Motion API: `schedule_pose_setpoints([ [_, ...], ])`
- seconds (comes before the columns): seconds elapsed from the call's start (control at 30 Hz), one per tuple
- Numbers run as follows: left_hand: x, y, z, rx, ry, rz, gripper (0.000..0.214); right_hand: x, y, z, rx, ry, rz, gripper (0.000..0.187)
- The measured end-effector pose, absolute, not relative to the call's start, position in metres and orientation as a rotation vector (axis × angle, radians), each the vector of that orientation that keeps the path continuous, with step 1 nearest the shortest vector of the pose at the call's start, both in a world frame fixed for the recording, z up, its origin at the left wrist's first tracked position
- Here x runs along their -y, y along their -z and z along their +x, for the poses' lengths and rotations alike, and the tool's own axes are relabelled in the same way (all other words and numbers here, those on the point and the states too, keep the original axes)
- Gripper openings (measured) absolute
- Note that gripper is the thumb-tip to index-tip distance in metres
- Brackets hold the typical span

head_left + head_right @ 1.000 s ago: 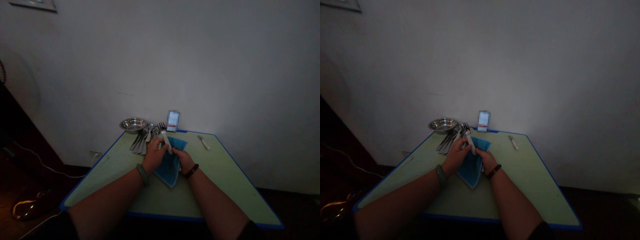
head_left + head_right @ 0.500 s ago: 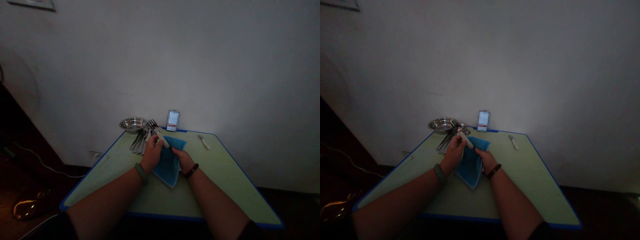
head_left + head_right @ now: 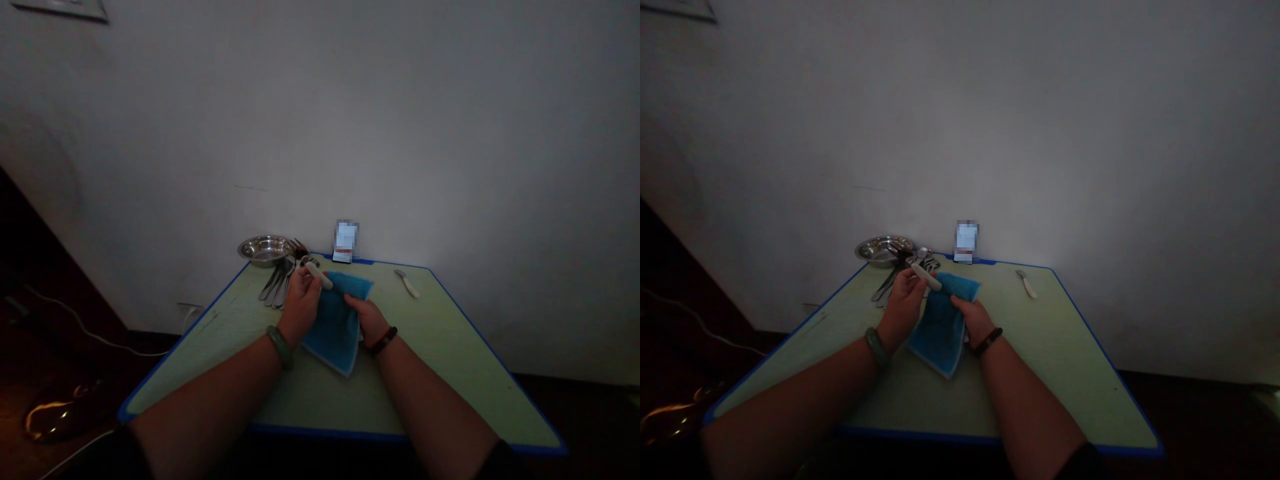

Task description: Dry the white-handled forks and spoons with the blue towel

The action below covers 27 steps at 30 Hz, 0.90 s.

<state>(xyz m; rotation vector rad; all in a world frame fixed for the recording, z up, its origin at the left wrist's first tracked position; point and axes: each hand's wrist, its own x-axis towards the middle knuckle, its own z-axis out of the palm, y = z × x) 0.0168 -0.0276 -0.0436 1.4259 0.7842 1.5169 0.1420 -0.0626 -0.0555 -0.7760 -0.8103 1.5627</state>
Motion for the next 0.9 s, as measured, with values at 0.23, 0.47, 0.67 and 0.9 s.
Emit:
schedule_pose_setpoints([
  [0.23,0.023,0.046,0.014,-0.778,-1.604,1.488,0.024,0.06,0.059,0.145,0.81,-1.528,-0.755,0.033],
  [0.47,0.026,0.045,0.008,-1.049,-1.634,1.871,0.026,0.059,0.057,0.146,0.785,-1.503,-0.784,0.03],
  [0.67,0.034,0.04,0.007,-1.331,-1.41,2.337,0.025,0.059,0.055,0.145,0.762,-1.491,-0.798,0.025],
  [0.9,0.038,0.039,0.009,-1.448,-1.279,2.447,0.024,0.06,0.055,0.145,0.724,-1.491,-0.821,0.019],
])
